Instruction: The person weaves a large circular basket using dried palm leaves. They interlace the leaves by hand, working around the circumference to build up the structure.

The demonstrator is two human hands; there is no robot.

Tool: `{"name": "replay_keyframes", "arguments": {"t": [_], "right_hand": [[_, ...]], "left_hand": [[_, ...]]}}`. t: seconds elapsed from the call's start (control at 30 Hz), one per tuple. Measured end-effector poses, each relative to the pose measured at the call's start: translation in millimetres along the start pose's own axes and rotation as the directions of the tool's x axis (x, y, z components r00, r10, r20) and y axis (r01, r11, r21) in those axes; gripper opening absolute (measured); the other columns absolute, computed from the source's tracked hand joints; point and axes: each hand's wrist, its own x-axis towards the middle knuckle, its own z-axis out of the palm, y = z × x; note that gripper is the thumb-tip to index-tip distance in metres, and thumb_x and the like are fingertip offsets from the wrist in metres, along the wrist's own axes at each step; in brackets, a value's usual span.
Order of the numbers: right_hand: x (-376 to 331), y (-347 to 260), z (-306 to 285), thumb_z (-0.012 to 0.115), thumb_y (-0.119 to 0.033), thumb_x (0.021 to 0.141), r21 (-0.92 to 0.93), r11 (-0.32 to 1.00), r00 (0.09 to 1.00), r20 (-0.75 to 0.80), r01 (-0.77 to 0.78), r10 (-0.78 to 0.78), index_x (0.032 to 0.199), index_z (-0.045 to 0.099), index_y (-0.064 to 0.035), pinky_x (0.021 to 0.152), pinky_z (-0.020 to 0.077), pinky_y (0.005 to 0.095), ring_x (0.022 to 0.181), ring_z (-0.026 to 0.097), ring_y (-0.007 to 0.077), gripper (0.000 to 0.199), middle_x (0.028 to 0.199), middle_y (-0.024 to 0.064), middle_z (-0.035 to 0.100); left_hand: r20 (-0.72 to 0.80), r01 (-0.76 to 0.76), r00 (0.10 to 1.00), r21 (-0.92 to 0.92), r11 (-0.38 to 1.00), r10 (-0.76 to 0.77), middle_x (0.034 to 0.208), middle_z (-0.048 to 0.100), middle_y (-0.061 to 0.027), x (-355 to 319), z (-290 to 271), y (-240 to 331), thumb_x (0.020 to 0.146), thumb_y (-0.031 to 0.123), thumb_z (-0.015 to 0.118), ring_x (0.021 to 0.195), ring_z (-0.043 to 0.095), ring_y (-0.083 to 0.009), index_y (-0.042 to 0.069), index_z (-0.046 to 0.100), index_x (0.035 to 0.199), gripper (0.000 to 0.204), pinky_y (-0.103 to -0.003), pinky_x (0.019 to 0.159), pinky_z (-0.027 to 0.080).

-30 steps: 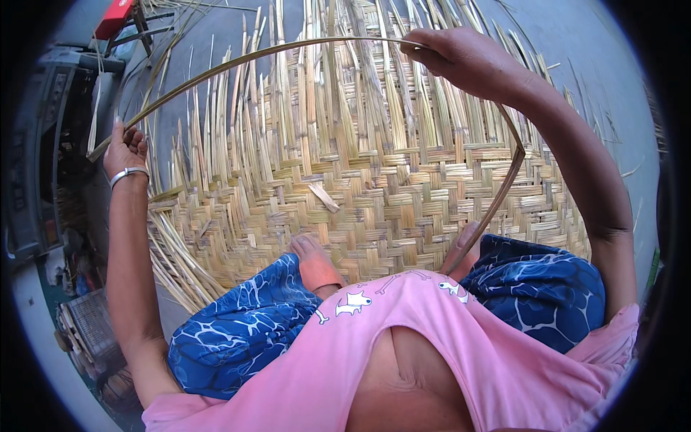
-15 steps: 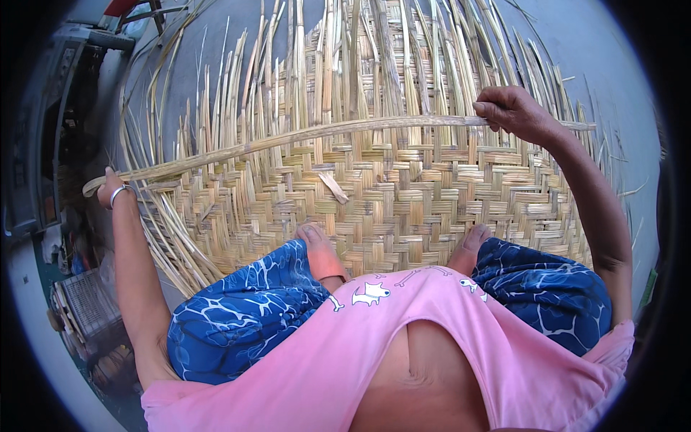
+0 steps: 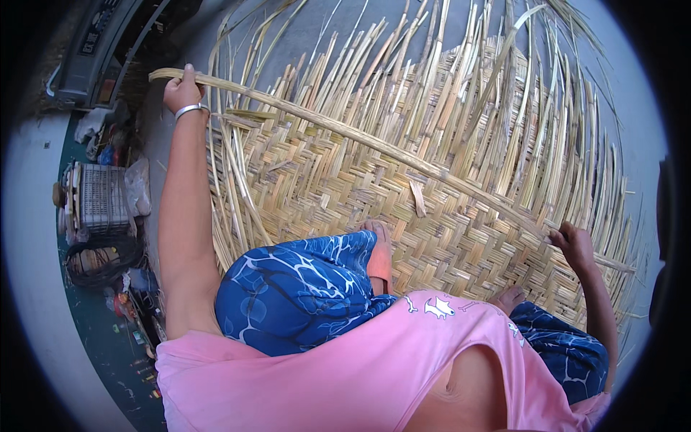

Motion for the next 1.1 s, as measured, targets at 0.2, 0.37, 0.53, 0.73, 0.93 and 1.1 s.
{"name": "replay_keyframes", "arguments": {"t": [0.2, 0.37, 0.53, 0.73, 0.93, 1.1], "right_hand": [[-16, 35, 16, 0.063, -0.029, 0.083, -0.022, 0.996, 0.975, 0.206, -0.085, 0.088, 0.077, 0.062, 0.0001, 0.056, 0.0448, 0.0397, 0.056, 0.058, 0.0291, 0.030, 0.062, 0.0177, 0.058], [-27, 51, 16, 0.063, -0.027, 0.084, -0.122, 0.982, 0.922, 0.344, -0.143, 0.177, 0.079, 0.062, -0.0004, 0.058, 0.0457, 0.0382, 0.059, 0.058, 0.0262, 0.027, 0.065, 0.0161, 0.060], [-21, 50, 15, 0.063, -0.023, 0.084, -0.068, 0.997, 0.941, 0.332, -0.046, 0.066, 0.087, 0.063, 0.0000, 0.064, 0.0486, 0.0377, 0.068, 0.063, 0.0284, 0.023, 0.074, 0.0181, 0.063], [0, 23, 15, 0.063, -0.022, 0.084, -0.060, 0.994, 0.940, 0.333, 0.092, -0.067, 0.090, 0.064, -0.0005, 0.069, 0.0497, 0.0378, 0.077, 0.064, 0.0320, 0.022, 0.082, 0.0178, 0.065], [1, 5, 20, 0.063, -0.022, 0.085, -0.004, 0.999, 0.913, 0.407, 0.034, -0.029, 0.090, 0.063, -0.0002, 0.068, 0.0493, 0.0364, 0.073, 0.063, 0.0283, 0.023, 0.080, 0.0158, 0.064], [-3, 12, 28, 0.063, -0.021, 0.085, 0.053, 0.998, 0.911, 0.407, 0.046, -0.063, 0.090, 0.063, 0.0005, 0.068, 0.0487, 0.0346, 0.073, 0.062, 0.0245, 0.022, 0.079, 0.0149, 0.063]], "left_hand": [[0.222, 0.253, 0.906, 0.398, 0.882, -0.360, 0.077, 0.065, -0.0050, -66, -69, -99, 0.089, 0.039, 0.062, 0.058, 0.063, -0.0124, 0.005, 0.060, 0.089, 0.034, -0.022, 0.042, 0.044], [0.115, 0.338, 0.735, 0.792, 0.509, -0.668, 0.075, 0.066, -0.0120, -146, -184, -213, 0.078, 0.033, 0.072, 0.068, 0.067, -0.0238, -0.001, 0.062, 0.084, 0.036, -0.035, 0.060, 0.051], [0.065, 0.149, 0.888, 0.896, 0.418, -0.455, 0.087, 0.066, -0.0211, -218, -217, -255, 0.070, 0.032, 0.078, 0.082, 0.065, -0.0316, -0.001, 0.064, 0.086, 0.039, -0.039, 0.077, 0.051], [0.021, 0.472, 0.753, 0.678, 0.563, -0.658, 0.076, 0.066, -0.0177, -213, -218, -241, 0.079, 0.014, 0.067, 0.065, 0.066, -0.0273, -0.005, 0.062, 0.085, 0.021, -0.035, 0.059, 0.054], [0.142, 0.729, 0.524, 0.435, 0.529, -0.840, 0.094, 0.065, -0.0195, -214, -221, -214, 0.092, 0.011, 0.045, 0.067, 0.067, -0.0263, -0.003, 0.050, 0.111, 0.024, -0.033, 0.053, 0.055], [0.203, 0.776, 0.576, 0.168, 0.608, -0.792, 0.086, 0.064, -0.0161, -214, -215, -197, 0.097, 0.024, 0.037, 0.060, 0.063, -0.0218, -0.001, 0.049, 0.108, 0.029, -0.026, 0.045, 0.048]]}}
